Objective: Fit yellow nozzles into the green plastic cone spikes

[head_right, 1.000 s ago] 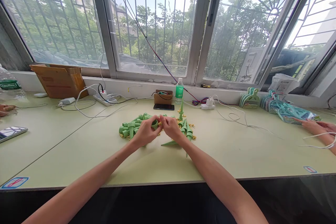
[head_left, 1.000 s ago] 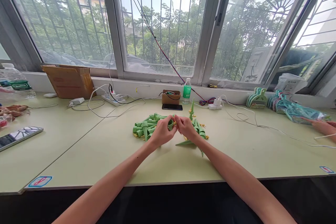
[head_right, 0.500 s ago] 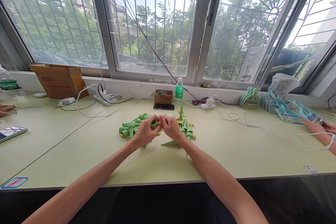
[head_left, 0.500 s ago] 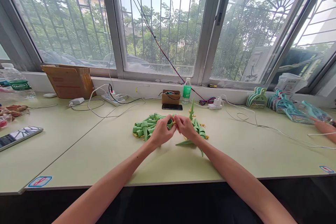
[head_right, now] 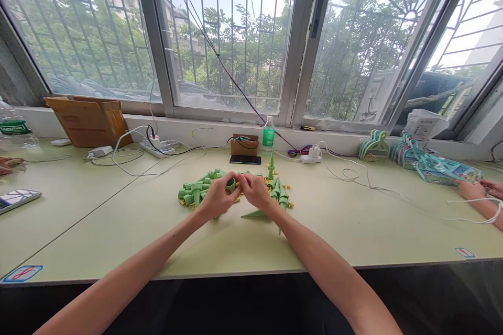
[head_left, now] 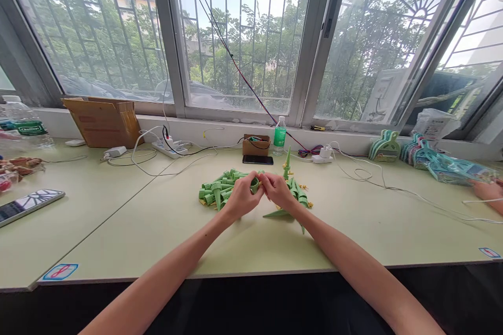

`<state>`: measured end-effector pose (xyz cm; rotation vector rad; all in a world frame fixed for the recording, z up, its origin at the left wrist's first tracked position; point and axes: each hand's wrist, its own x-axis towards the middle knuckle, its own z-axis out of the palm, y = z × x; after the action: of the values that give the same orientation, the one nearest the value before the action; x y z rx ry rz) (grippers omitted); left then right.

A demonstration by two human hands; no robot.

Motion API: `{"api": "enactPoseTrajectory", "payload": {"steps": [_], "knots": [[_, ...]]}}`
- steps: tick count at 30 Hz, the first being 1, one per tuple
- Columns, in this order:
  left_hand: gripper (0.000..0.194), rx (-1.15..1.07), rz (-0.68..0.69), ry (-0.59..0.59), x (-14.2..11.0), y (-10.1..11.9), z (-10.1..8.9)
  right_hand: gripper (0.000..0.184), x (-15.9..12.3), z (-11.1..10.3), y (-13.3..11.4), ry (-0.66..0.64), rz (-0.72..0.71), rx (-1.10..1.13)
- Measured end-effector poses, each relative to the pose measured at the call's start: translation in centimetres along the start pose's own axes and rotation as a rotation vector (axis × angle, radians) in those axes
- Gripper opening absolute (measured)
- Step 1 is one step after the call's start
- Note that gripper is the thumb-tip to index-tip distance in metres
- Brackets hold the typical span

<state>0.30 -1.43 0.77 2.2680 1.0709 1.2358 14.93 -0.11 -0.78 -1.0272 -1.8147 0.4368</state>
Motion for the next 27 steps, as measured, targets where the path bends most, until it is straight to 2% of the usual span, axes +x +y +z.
{"api": "enactPoseTrajectory", "payload": {"steps": [8, 16, 27], "knots": [[0.012, -0.003, 0.013, -0.022, -0.1, -0.12, 0.14, 0.057, 0.04, 0.12, 0.23, -0.006, 0.017, 0.02], [0.012, 0.02, 0.027, -0.002, -0.02, -0.06, 0.09, 0.048, 0.07, 0.34, 0.43, 0.057, -0.058, -0.069], [0.009, 0.03, 0.021, -0.016, -0.03, -0.27, 0.09, 0.048, 0.0, 0.28, 0.09, 0.003, -0.048, -0.066]]}}
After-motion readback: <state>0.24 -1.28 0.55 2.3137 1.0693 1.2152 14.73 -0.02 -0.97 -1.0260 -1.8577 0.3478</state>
